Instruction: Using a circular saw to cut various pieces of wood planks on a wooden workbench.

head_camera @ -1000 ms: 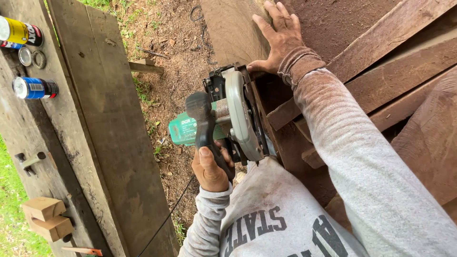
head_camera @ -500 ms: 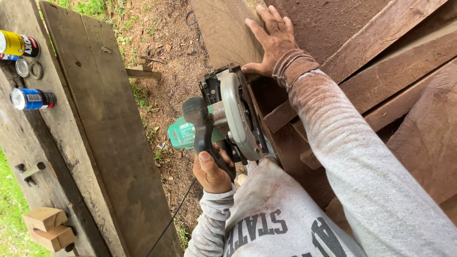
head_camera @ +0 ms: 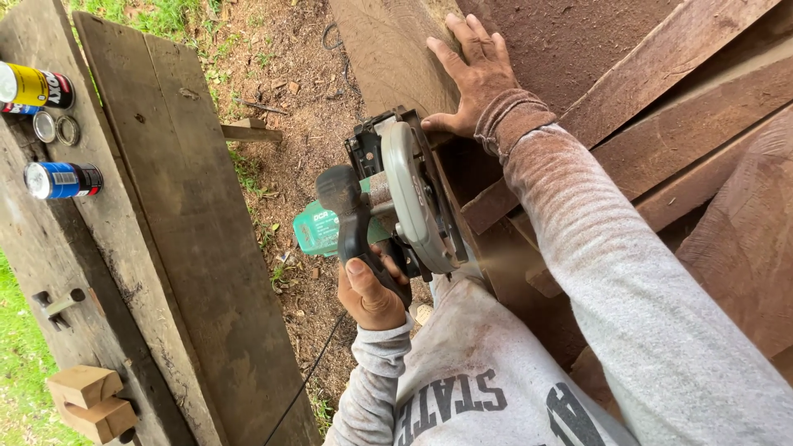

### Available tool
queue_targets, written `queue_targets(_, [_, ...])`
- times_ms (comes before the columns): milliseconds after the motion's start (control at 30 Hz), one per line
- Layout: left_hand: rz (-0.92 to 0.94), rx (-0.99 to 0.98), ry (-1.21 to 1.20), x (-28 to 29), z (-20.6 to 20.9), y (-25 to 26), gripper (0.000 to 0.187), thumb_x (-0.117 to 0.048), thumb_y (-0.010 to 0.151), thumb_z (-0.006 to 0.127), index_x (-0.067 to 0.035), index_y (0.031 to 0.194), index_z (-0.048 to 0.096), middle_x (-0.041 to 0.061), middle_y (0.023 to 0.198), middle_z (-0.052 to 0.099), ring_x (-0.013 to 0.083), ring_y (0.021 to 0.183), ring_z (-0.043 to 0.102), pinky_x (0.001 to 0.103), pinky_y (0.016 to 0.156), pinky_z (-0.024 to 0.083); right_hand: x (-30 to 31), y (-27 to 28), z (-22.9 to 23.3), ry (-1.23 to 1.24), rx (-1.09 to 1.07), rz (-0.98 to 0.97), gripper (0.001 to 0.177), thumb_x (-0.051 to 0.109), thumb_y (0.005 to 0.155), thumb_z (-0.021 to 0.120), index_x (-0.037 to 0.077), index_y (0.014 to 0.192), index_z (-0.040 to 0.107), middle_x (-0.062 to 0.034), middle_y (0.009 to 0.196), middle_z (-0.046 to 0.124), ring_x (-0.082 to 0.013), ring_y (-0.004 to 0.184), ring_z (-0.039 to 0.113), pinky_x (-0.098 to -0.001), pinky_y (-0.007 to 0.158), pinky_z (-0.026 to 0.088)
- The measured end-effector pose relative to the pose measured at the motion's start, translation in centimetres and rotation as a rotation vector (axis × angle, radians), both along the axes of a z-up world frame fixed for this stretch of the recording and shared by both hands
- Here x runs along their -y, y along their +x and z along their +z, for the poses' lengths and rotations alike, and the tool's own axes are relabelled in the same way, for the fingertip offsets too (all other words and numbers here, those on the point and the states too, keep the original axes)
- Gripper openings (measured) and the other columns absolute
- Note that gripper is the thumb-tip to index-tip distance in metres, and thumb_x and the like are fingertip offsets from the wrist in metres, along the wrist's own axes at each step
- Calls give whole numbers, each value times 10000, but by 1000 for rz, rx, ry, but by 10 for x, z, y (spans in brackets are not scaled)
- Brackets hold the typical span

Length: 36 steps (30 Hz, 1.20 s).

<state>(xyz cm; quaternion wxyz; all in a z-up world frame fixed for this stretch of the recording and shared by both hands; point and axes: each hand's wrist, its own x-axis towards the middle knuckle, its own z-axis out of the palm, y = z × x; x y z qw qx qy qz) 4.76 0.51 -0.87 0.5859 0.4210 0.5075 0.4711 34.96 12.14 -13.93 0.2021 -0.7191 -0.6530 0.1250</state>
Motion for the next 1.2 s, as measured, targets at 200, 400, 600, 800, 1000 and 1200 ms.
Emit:
queue_targets(200, [3,-32,9,-6,-6,2,704,-680,963,572,20,1034,558,60,638,549,147,507,534,272,469,439,2,1,3,4,-11,1,1209,781,708,828,223,1651,318,-175,1689,176,-420,1574,94,-669,1248,97])
queue_targets(400, [-11,-5,12,-16,-10,1,702,-676,967,573,22,1041,564,65,649,549,153,520,531,277,480,440,0,1,0,16,-28,-15,1192,753,713,835,216,1647,324,-174,1690,185,-420,1570,108,-657,1251,101])
queue_targets(600, [0,1,13,-24,-11,4,687,-668,960,586,15,1037,562,66,651,552,151,514,527,284,469,453,1,-1,2,5,-46,-24,1179,757,716,820,221,1644,328,-168,1689,191,-416,1571,112,-652,1252,93])
queue_targets(800, [5,60,20,-32,-14,8,657,-643,967,606,7,1045,555,69,674,556,154,525,527,290,476,457,1,-1,2,17,-47,-21,1174,773,722,807,213,1637,330,-167,1687,195,-408,1568,120,-652,1250,94])
queue_targets(1000, [1,59,26,-43,-12,13,674,-657,963,598,11,1035,555,73,665,559,164,522,525,302,474,458,0,-2,4,31,-45,-28,1162,765,726,806,209,1635,342,-166,1684,201,-406,1570,133,-646,1258,107])
queue_targets(1200, [1,31,24,-52,-17,15,691,-669,964,587,19,1031,561,79,656,556,168,520,524,307,476,456,1,-4,12,3,-56,-45,1153,757,717,810,207,1617,344,-166,1677,197,-409,1559,134,-646,1246,106])
